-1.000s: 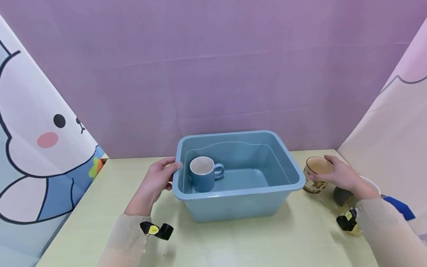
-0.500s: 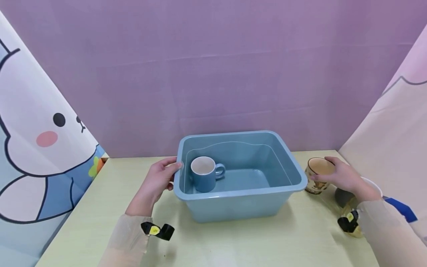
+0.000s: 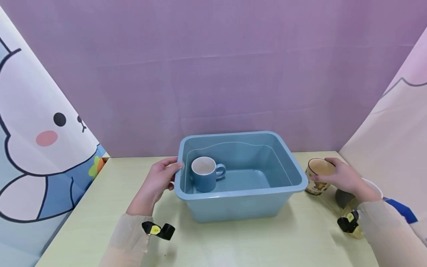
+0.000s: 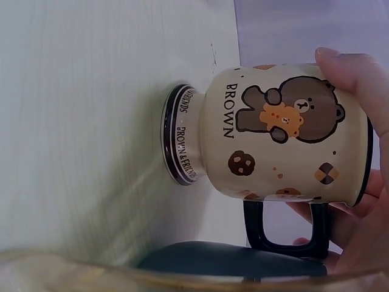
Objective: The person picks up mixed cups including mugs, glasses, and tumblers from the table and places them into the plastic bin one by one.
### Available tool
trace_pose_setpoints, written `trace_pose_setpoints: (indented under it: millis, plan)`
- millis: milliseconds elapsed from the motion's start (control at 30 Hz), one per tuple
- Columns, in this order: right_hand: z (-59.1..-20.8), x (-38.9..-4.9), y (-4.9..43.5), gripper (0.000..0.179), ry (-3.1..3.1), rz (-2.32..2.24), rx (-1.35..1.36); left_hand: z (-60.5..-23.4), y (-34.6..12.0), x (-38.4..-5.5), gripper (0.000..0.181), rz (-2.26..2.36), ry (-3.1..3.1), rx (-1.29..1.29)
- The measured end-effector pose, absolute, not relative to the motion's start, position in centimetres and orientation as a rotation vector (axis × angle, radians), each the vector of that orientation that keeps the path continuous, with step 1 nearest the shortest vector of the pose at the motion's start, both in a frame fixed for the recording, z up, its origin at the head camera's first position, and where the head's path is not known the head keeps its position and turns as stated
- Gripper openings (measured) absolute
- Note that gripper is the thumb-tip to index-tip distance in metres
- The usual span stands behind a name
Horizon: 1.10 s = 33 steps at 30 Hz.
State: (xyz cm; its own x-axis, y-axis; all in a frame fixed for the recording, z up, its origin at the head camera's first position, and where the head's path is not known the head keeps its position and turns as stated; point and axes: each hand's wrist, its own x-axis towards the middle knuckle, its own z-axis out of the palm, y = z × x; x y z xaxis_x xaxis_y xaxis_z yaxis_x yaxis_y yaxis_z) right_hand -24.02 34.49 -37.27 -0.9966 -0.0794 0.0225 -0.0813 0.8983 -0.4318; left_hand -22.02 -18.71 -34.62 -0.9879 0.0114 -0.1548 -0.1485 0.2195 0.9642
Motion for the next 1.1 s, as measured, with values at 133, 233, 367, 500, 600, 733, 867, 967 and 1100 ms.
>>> trace_pose_setpoints:
  millis: [133, 233, 367, 500, 600, 733, 867, 967, 1100]
  plan:
    - [-37.3, -24.0, 34.5, 0.101, -3.056, 0.681, 0.12, -34.6, -18.6, -22.0, 0.043, 1.884, 2.344, -0.126]
    - [-37.3, -24.0, 34.5, 0.101, -3.057, 0.669, 0.121, -34.5, -18.5, -21.9, 0.044, 1.891, 2.339, -0.113]
    - [-37.2, -24.0, 34.4, 0.1, -3.047, 0.664, 0.13, -34.3, -18.4, -21.8, 0.045, 1.895, 2.337, -0.1]
    - [-37.1, -24.0, 34.2, 0.1, -3.03, 0.678, 0.139, -34.1, -18.4, -21.7, 0.046, 1.89, 2.34, -0.107]
    - [-36.8, -23.9, 34.1, 0.1, -3.025, 0.684, 0.132, -34.2, -18.4, -21.8, 0.045, 1.887, 2.34, -0.116]
    - [-36.5, -23.7, 34.1, 0.1, -3.021, 0.677, 0.11, -34.3, -18.4, -22.1, 0.043, 1.889, 2.337, -0.131]
    - [-36.2, -23.4, 33.9, 0.101, -3.024, 0.666, 0.088, -34.4, -18.4, -22.2, 0.043, 1.89, 2.337, -0.128]
    - [-35.8, -23.0, 33.9, 0.102, -3.03, 0.656, 0.068, -34.4, -18.4, -22.3, 0.043, 1.883, 2.339, -0.12]
    - [-35.5, -22.7, 33.9, 0.101, -3.024, 0.651, 0.061, -34.4, -18.2, -22.3, 0.043, 1.877, 2.341, -0.119]
